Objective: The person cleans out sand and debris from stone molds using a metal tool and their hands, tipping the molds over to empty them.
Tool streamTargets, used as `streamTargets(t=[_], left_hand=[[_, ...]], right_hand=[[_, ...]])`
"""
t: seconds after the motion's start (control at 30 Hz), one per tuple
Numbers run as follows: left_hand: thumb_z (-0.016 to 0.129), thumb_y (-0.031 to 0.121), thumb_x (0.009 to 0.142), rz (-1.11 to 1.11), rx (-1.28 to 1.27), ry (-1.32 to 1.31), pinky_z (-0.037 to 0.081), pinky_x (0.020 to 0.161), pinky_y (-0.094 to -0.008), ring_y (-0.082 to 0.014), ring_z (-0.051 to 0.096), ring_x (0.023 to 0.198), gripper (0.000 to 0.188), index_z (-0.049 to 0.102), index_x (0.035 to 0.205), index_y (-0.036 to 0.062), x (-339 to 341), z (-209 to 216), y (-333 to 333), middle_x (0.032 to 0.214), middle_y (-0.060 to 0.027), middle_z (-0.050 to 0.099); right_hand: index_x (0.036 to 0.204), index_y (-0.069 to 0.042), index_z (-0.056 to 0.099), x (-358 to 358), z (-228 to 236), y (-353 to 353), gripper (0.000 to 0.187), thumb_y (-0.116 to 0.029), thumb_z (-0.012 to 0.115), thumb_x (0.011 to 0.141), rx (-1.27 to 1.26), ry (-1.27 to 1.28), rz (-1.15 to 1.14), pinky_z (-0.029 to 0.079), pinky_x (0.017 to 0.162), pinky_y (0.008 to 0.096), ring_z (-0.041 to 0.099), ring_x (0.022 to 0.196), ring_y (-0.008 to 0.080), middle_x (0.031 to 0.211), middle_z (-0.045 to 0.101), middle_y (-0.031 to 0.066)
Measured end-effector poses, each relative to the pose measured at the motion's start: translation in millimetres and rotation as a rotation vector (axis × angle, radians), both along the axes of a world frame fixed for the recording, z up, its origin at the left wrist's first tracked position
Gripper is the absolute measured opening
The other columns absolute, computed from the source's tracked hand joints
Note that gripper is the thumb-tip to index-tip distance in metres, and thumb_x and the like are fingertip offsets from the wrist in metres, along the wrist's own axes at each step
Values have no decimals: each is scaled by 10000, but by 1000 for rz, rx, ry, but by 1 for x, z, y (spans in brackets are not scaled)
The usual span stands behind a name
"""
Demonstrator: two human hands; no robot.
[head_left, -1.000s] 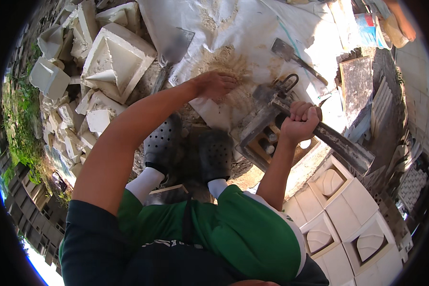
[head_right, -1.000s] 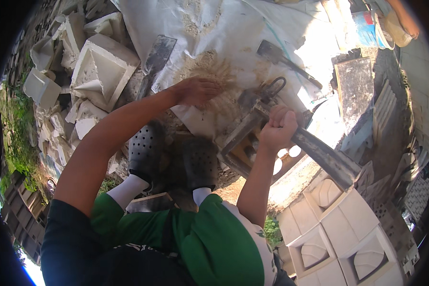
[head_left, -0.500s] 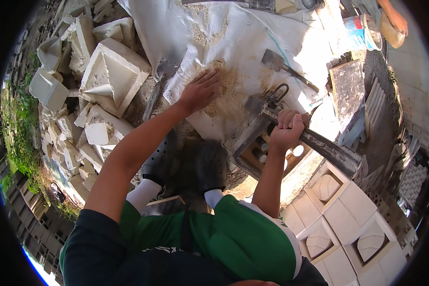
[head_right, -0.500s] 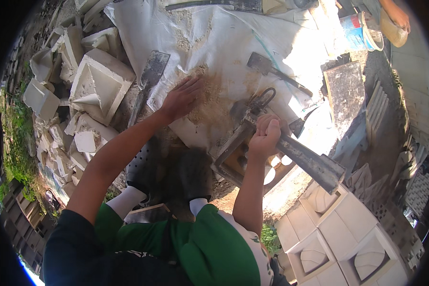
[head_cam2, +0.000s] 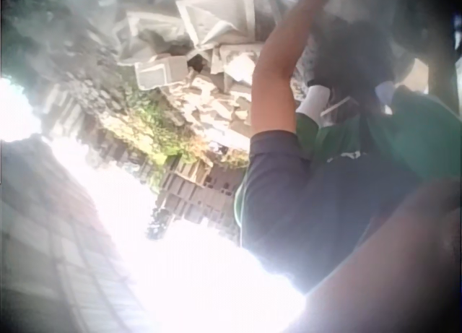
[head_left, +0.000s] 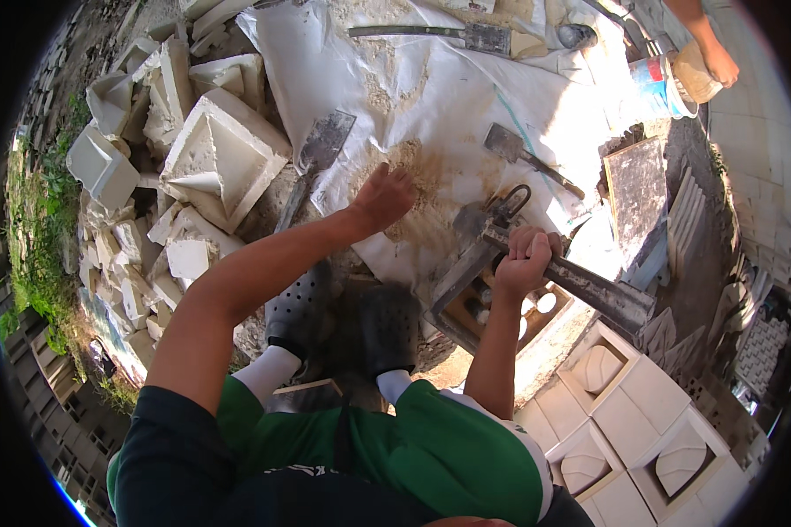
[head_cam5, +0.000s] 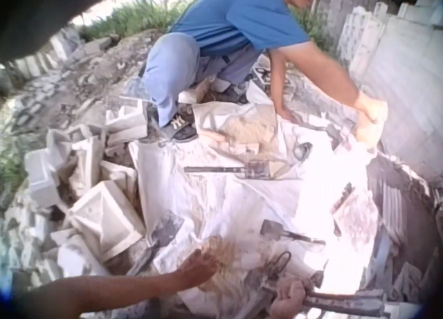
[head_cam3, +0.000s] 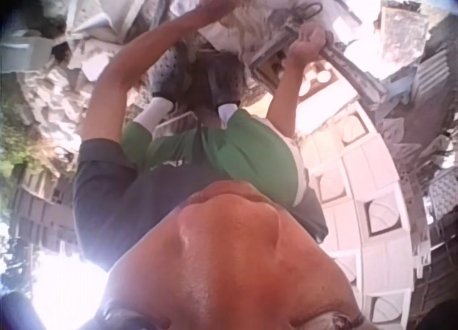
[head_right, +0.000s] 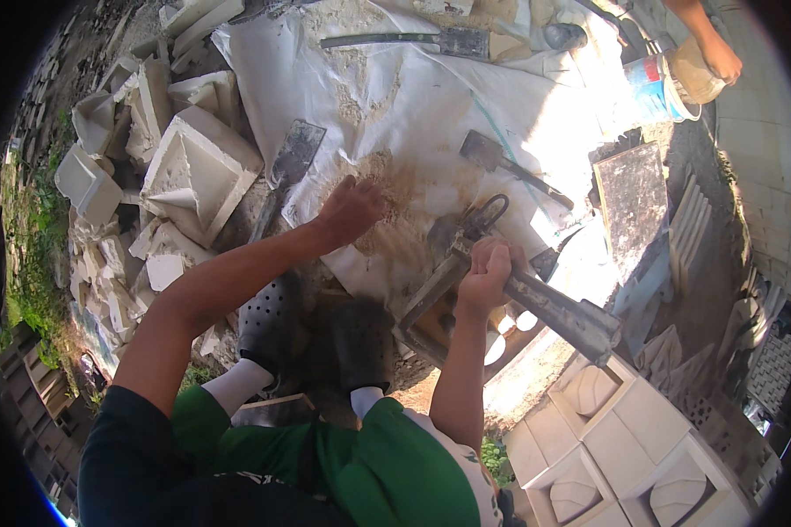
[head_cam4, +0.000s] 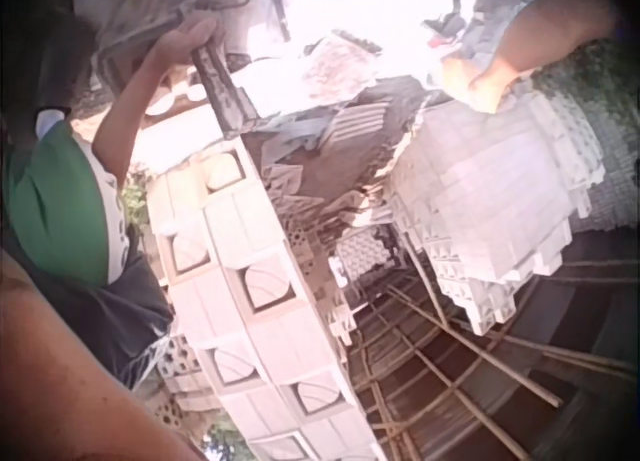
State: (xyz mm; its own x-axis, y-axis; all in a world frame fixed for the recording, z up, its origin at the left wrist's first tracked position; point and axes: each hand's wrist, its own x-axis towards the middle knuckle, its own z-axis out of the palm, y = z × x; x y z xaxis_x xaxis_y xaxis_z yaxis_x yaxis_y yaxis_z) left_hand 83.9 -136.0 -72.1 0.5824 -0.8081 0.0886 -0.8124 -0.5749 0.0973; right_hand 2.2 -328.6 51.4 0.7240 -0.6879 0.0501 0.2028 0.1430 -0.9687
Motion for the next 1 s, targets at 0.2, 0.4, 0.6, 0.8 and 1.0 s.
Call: streamTargets(t=[0.2, 0.4, 0.6, 0.8, 1.0], left_hand=[[605, 137, 721, -25, 93, 72, 459, 818, -395, -211, 563, 908, 108, 685, 765, 80, -5, 6, -6, 850, -64, 599], [606, 129, 702, -45, 6, 27, 442, 733, -349, -196, 566, 853, 65, 647, 739, 96, -6, 4, 0, 800, -54, 582], [602, 131, 713, 1, 191, 50, 440, 725, -349, -205, 569, 853, 63, 639, 754, 101, -11, 5, -7, 848, -70, 592], [589, 129, 726, -90, 87, 199, 438, 794, -356, -221, 568, 914, 102, 643, 799, 83, 0, 10, 3, 907, -77, 611], [686, 310, 733, 21, -212, 274, 321, 1066, -406, -275, 414, 1262, 532, 557, 1164, 25, 3, 6, 27, 1290, -146, 481]], right_hand=[[634, -133, 235, -3, -2, -4, 274, -91, 404, 845, -7, -16, -12, 232, 432, 247, 217, 437, 90, 492, 255, -10], [640, -79, 302, -5, -4, -4, 228, -29, 392, 843, 60, -58, 26, 268, 465, 257, 289, 490, 103, 537, 327, 12], [653, -134, 241, -1, -1, -3, 255, -97, 402, 847, -13, -8, 10, 242, 442, 250, 209, 441, 90, 489, 246, -11], [619, -79, 298, -1, 3, -2, 230, -23, 397, 819, 6, -46, 23, 269, 445, 256, 279, 464, 96, 507, 302, 0], [604, -79, 304, 2, 9, -4, 236, -13, 405, 807, 58, -41, 123, 264, 448, 248, 285, 468, 91, 504, 314, 14]])
